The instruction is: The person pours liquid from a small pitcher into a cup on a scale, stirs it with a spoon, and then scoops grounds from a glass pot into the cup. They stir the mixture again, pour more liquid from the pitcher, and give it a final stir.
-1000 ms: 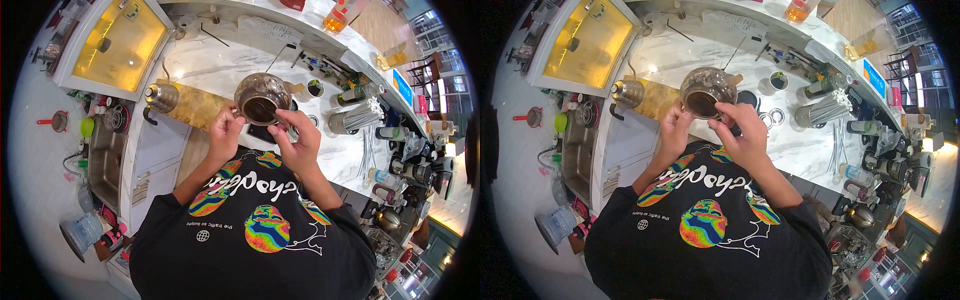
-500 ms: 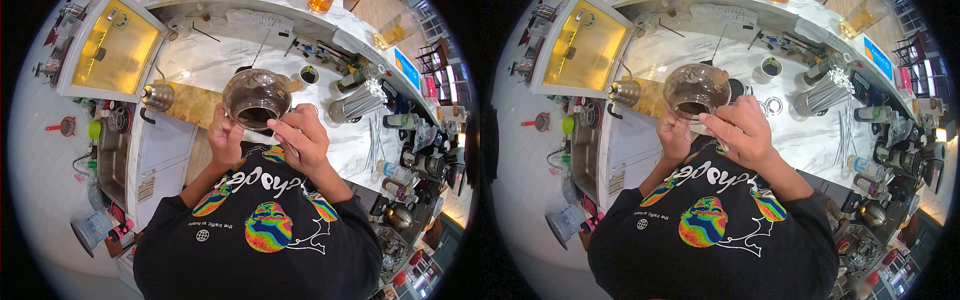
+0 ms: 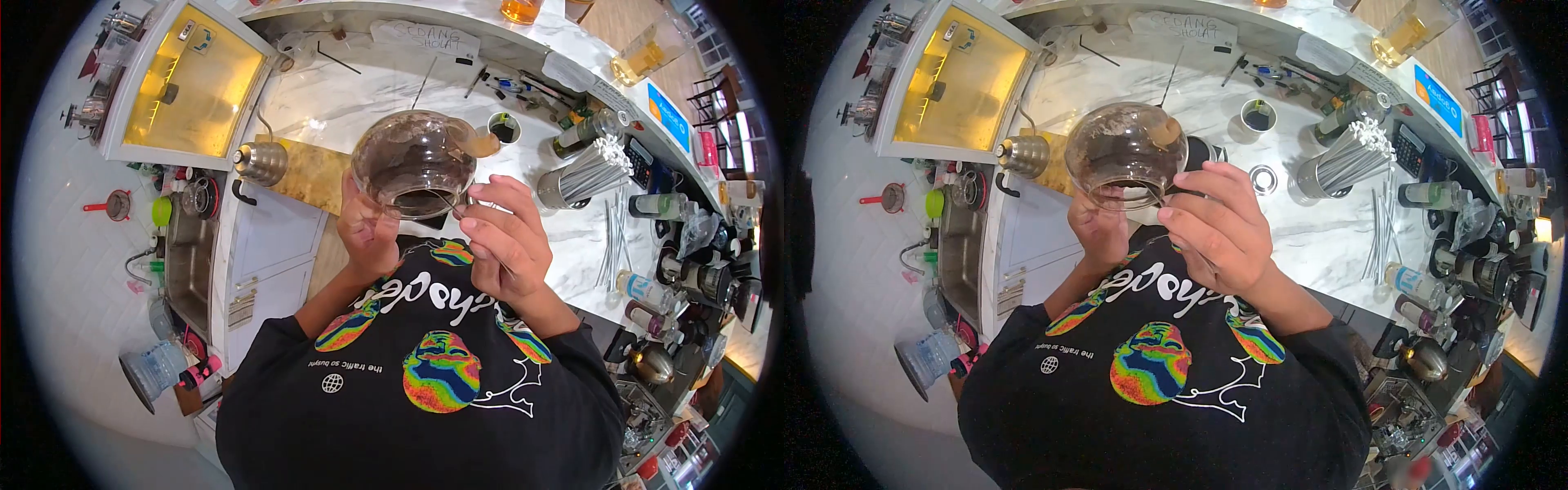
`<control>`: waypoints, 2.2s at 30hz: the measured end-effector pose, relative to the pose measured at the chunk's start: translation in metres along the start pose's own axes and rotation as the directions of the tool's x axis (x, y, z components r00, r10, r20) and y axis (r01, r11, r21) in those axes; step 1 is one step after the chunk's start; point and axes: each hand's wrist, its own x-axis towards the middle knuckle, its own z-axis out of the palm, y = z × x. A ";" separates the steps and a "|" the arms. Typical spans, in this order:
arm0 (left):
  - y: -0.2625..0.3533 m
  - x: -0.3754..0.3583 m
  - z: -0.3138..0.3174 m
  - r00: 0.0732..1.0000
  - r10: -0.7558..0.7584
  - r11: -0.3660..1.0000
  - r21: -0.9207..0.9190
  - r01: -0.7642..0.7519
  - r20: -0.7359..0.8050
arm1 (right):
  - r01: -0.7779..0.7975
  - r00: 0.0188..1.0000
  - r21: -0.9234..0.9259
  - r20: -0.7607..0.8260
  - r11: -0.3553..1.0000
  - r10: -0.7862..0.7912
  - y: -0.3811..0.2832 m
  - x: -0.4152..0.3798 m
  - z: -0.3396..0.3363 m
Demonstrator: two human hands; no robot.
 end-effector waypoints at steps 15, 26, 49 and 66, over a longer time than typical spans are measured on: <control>0.008 0.021 0.016 0.990 0.136 0.991 0.004 -0.136 0.050 | -0.081 0.996 -0.059 -0.035 0.995 0.079 -0.003 -0.012 0.009; 0.004 0.022 0.009 0.970 0.232 0.972 0.018 -0.234 0.079 | -0.072 0.997 -0.090 -0.036 0.993 0.069 -0.006 -0.013 0.017; -0.018 0.018 0.002 0.985 -0.041 0.993 0.119 0.021 0.165 | -0.731 0.471 0.570 0.023 0.375 0.882 0.006 -0.036 0.045; -0.052 0.020 -0.024 0.973 -0.209 0.978 -0.013 0.209 -0.095 | -0.701 0.462 0.503 -0.218 0.504 0.860 0.039 -0.051 0.018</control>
